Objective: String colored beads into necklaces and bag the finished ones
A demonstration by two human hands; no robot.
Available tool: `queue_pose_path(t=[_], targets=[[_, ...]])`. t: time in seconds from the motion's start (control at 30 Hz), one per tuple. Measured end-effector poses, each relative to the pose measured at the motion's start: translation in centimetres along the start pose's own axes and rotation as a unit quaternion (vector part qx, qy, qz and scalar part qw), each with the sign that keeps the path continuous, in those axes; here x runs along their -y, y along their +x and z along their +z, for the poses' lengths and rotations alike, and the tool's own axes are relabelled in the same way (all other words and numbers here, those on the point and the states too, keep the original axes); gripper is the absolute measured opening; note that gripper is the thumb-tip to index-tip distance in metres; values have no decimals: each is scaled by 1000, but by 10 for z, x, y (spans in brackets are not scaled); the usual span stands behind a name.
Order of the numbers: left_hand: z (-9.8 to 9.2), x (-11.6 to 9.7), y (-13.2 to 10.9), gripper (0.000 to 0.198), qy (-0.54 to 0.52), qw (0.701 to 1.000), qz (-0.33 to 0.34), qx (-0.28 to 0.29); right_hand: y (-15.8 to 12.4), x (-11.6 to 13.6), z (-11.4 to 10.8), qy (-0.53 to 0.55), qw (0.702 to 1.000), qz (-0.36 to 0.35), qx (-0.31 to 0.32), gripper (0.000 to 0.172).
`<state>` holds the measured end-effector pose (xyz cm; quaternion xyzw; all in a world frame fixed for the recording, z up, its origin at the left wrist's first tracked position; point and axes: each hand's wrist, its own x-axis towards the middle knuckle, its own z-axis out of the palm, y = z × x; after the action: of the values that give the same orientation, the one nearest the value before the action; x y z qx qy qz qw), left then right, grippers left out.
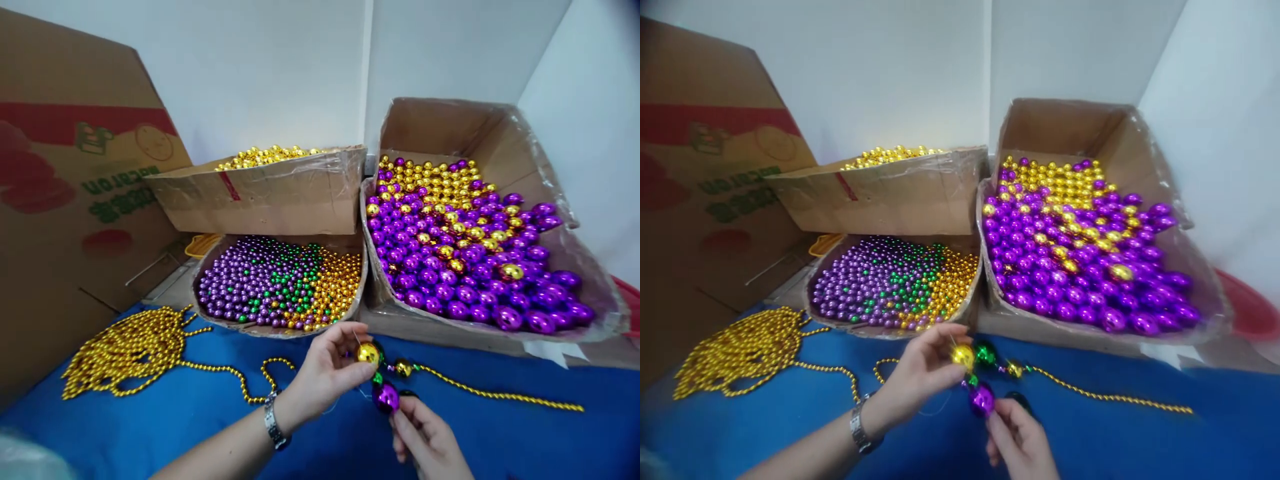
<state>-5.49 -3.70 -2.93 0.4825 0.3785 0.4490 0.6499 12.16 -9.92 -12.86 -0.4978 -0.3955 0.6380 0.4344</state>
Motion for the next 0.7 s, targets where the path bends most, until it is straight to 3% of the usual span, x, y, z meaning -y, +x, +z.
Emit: queue_pose_path(t=[0.13, 0.23, 0.3, 0.37, 0.47, 0.6, 0.7], targets=[[-16, -17, -6, 42, 49, 996, 17, 68, 2, -5, 2, 90, 994, 39, 39, 43], [-47, -35, 3, 33, 186, 980, 62, 25, -1, -4, -1, 142, 987, 52, 52, 40], [-78, -45, 15, 29, 365, 925, 100, -40, -3, -3, -3, 166, 983, 58, 58, 41], [-111, -51, 28, 24, 566, 816, 97, -69, -4, -2, -5, 177, 981, 58, 60, 42], [-154, -51, 43, 14, 635, 765, 64, -81, -6, -3, -6, 168, 982, 53, 62, 41], [-183, -43, 50, 5, 652, 751, 28, -99, -6, -5, -7, 144, 986, 57, 66, 39], [-187, -39, 53, 9, 626, 772, 18, -107, -6, -5, -6, 116, 990, 47, 58, 39]])
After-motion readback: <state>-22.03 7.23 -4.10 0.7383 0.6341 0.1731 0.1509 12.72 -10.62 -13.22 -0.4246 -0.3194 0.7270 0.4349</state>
